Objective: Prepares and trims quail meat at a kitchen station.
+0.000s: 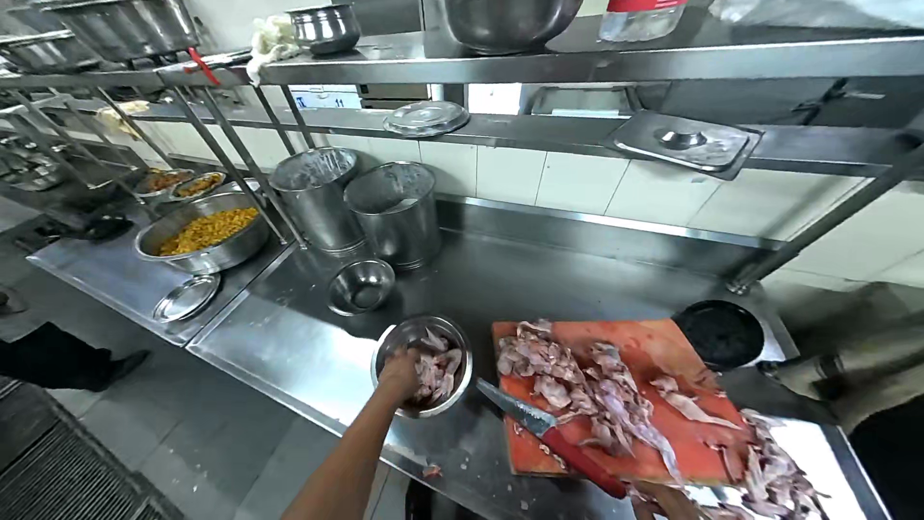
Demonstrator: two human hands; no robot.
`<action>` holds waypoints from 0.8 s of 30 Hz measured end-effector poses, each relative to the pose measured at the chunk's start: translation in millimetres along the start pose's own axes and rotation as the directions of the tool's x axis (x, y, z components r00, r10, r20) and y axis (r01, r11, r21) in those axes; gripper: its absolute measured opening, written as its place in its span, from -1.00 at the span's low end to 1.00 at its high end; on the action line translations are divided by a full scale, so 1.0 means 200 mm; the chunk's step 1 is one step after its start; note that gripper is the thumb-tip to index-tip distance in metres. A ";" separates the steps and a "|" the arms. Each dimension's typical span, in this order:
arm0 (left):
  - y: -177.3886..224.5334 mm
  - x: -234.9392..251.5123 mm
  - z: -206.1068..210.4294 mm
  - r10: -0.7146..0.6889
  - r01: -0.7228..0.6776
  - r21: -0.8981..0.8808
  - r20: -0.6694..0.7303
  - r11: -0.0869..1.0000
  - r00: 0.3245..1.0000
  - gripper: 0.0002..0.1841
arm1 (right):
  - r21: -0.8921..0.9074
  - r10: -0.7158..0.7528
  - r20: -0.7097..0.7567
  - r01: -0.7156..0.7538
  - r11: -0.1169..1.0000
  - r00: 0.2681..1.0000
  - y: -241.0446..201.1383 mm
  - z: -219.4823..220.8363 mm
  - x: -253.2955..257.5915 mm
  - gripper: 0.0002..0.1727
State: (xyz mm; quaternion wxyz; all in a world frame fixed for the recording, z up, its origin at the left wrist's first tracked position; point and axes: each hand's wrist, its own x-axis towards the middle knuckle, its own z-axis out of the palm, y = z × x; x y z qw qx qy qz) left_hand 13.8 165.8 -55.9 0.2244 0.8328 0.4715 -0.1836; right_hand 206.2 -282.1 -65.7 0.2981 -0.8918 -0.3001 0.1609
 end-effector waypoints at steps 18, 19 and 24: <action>0.21 -0.52 0.07 0.250 -0.190 -0.927 -0.110 0.323 0.962 -0.68 | 0.832 0.154 0.338 -0.371 0.413 0.929 -1.29 0.62 0.37 -0.56; 0.20 -0.54 0.08 0.298 -0.226 -0.894 -0.111 0.387 0.948 -0.67 | 0.845 0.200 0.287 -0.346 0.408 0.937 -1.29 0.64 0.39 -0.59; 0.07 -0.46 0.01 0.348 -0.496 -0.686 -0.357 0.533 0.867 -0.45 | 0.804 0.132 0.307 -0.331 0.493 0.943 -1.27 0.58 0.40 -0.70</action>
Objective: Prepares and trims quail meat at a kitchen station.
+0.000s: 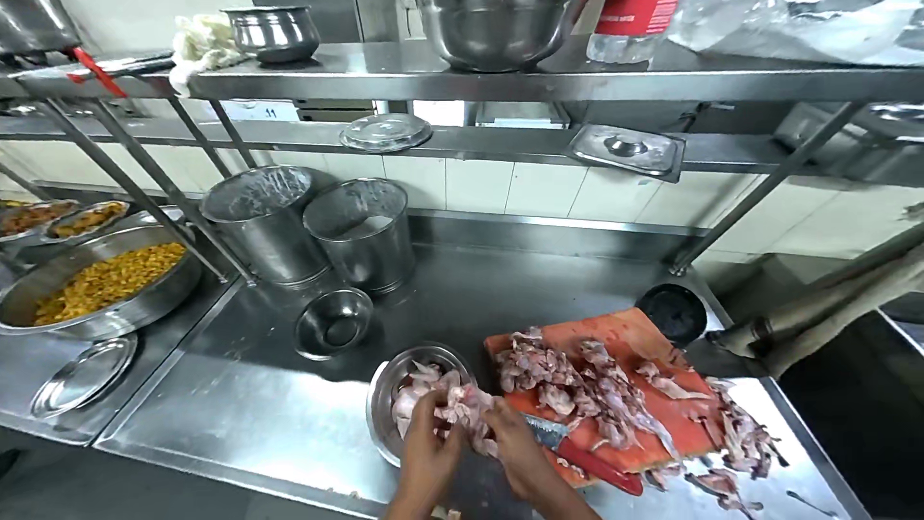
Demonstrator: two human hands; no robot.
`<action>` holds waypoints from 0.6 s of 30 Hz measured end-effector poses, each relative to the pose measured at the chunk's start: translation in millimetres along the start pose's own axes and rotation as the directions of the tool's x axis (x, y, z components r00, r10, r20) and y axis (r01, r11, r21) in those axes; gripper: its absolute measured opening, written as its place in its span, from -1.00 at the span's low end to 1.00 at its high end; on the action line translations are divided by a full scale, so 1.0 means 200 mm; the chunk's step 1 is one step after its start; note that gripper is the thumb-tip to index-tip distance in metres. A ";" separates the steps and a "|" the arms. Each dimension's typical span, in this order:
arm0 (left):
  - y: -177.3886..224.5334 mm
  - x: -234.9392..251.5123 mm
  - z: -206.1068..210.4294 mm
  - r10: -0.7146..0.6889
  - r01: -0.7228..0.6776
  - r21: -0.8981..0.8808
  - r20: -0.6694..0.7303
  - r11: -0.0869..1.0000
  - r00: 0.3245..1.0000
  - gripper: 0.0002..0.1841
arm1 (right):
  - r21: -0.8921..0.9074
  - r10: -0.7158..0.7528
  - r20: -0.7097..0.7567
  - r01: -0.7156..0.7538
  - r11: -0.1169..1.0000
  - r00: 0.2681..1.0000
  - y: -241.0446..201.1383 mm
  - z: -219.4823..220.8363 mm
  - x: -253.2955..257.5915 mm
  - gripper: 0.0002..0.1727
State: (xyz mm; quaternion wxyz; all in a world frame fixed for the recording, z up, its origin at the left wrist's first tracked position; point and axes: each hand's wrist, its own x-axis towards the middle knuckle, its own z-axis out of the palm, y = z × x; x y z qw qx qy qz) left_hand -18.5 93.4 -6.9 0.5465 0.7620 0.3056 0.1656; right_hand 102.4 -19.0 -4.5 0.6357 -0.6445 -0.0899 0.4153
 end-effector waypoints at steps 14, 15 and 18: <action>0.14 0.17 0.10 0.081 -0.298 0.570 0.375 0.766 0.924 -0.46 | -0.481 -0.057 -0.163 -0.029 0.876 0.985 0.21 0.05 -0.09 -0.44; 0.18 0.20 0.08 -0.032 -0.210 0.541 0.403 0.815 0.915 -0.42 | -0.582 -0.049 -0.090 -0.013 0.813 0.995 0.19 0.02 -0.12 -0.42; 0.19 0.29 0.06 -0.192 0.058 0.275 0.490 0.960 0.850 -0.43 | -0.742 -0.024 0.105 0.094 0.663 0.994 -0.03 -0.04 -0.24 -0.40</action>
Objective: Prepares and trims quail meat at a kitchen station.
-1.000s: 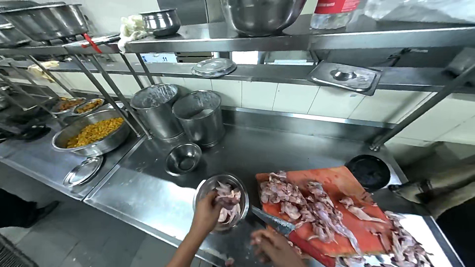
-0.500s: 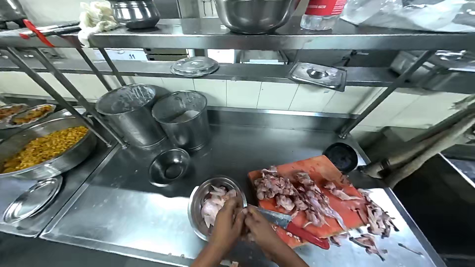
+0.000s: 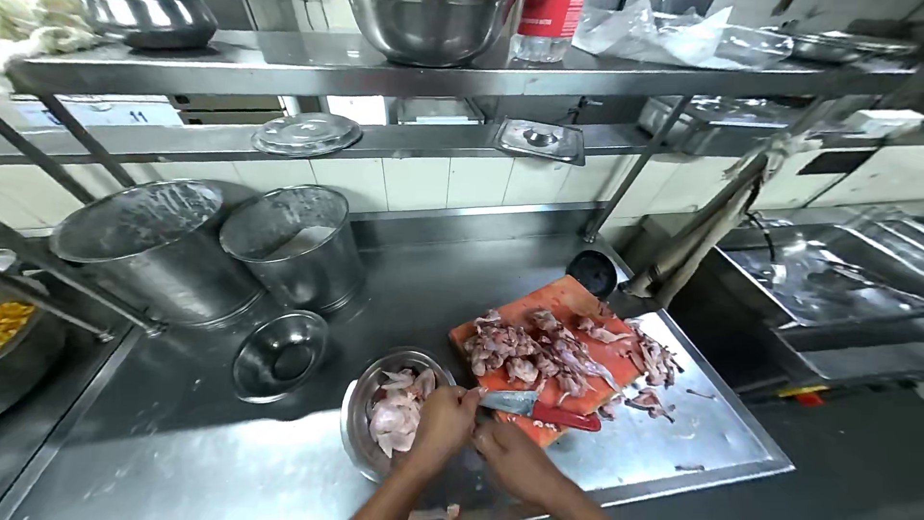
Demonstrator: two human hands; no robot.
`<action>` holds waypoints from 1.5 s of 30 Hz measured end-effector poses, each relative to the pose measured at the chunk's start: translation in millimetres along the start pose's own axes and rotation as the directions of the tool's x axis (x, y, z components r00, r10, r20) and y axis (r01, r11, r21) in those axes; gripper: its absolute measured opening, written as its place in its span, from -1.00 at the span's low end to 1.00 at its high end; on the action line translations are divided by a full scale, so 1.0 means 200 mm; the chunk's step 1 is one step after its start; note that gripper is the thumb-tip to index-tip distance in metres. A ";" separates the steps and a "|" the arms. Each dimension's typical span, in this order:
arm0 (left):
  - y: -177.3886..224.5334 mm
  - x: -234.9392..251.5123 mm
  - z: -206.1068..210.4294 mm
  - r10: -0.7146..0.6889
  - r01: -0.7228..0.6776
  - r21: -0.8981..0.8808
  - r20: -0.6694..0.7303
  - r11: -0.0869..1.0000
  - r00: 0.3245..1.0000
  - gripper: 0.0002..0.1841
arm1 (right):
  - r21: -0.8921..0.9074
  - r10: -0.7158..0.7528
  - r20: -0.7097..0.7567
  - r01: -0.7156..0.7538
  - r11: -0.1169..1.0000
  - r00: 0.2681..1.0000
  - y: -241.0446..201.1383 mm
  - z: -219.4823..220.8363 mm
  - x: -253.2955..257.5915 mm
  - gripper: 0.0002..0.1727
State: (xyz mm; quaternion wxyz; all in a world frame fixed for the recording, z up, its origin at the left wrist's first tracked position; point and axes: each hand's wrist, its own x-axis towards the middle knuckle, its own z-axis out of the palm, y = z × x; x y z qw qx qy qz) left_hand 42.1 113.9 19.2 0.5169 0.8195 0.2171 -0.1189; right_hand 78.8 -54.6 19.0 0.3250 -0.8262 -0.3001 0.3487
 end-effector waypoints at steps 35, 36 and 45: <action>0.24 -0.23 0.32 0.282 -0.533 -0.549 -0.477 0.644 0.833 -0.82 | -0.054 -0.340 -0.522 0.367 0.928 0.782 -0.09 -0.06 -0.28 -0.60; 0.24 -0.21 0.34 0.250 -0.507 -0.543 -0.477 0.670 0.842 -0.80 | -0.036 -0.330 -0.553 0.374 0.927 0.765 -0.05 -0.05 -0.26 -0.58; 0.05 -0.04 0.47 -0.058 0.059 -0.753 0.027 0.655 0.998 -0.43 | 0.616 -0.060 -0.408 0.323 0.718 0.911 0.28 0.11 -0.07 -0.61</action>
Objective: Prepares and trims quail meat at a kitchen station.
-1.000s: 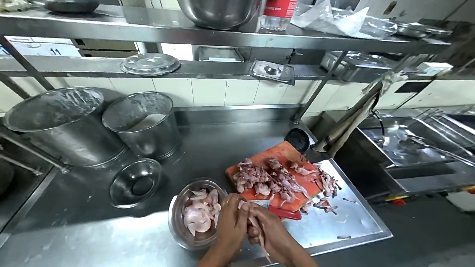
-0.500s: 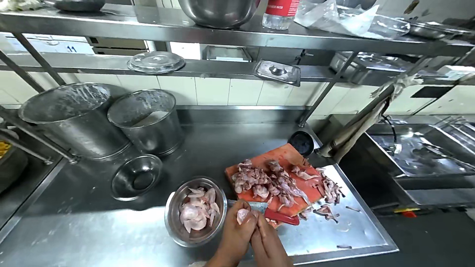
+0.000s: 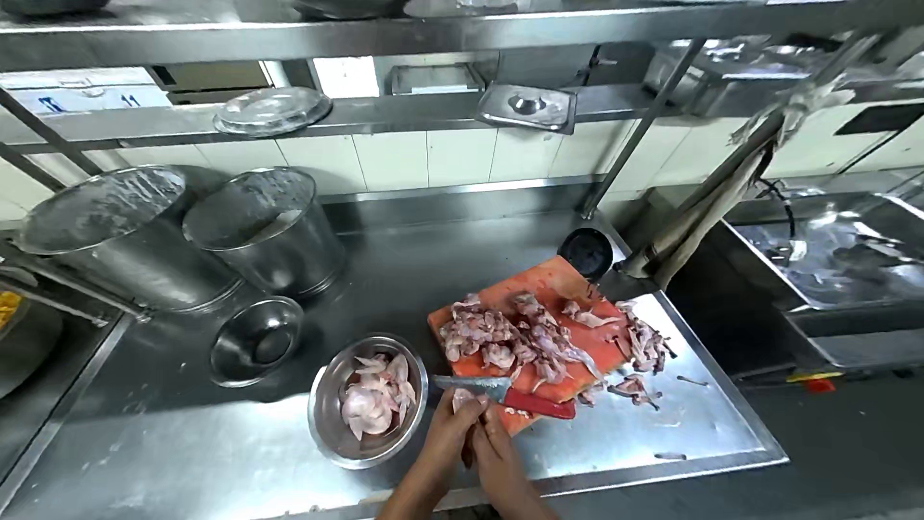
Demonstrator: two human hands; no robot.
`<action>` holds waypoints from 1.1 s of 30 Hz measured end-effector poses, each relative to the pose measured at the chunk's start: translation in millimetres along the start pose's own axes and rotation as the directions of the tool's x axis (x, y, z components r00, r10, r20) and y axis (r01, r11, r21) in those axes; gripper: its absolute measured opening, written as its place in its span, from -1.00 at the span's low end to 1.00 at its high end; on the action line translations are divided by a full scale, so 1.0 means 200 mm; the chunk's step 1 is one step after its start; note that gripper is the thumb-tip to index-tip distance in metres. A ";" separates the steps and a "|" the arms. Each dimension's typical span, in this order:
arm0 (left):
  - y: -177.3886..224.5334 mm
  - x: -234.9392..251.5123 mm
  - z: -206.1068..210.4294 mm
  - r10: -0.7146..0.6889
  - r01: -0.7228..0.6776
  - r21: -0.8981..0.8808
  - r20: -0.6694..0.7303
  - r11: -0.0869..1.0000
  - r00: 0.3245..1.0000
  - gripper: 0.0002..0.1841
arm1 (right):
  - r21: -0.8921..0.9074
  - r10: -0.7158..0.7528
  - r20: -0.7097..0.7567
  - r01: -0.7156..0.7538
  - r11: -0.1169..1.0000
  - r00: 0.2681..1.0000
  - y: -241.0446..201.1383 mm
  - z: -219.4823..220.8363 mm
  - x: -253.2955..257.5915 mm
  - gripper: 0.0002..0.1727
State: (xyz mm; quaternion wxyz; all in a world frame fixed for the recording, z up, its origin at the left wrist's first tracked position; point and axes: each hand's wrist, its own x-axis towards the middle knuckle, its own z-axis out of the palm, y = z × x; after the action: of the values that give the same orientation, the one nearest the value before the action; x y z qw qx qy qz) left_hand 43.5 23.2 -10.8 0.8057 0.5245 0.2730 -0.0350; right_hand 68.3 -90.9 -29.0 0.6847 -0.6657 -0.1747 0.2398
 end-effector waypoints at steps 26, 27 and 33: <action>-0.27 0.32 0.26 -0.100 0.537 0.844 -0.535 -0.012 0.839 -0.52 | -0.948 0.565 0.116 -0.078 0.308 0.817 -0.01 -0.72 0.15 -0.44; -0.27 0.32 0.28 -0.087 0.540 0.842 -0.538 -0.003 0.838 -0.53 | -0.933 0.584 0.108 -0.122 0.340 0.805 -0.01 -0.74 0.13 -0.44; -0.30 0.31 0.30 -0.052 0.549 0.835 -0.549 -0.016 0.834 -0.58 | -0.872 0.537 0.189 -0.112 0.477 0.822 0.07 -0.78 0.00 -0.46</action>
State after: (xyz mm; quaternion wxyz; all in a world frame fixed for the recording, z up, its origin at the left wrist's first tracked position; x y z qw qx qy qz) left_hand 100.7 -41.4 -71.2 0.1326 0.8464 0.4256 -0.2912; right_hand 153.3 -219.5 -50.1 0.1671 -0.8558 -0.2820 0.4003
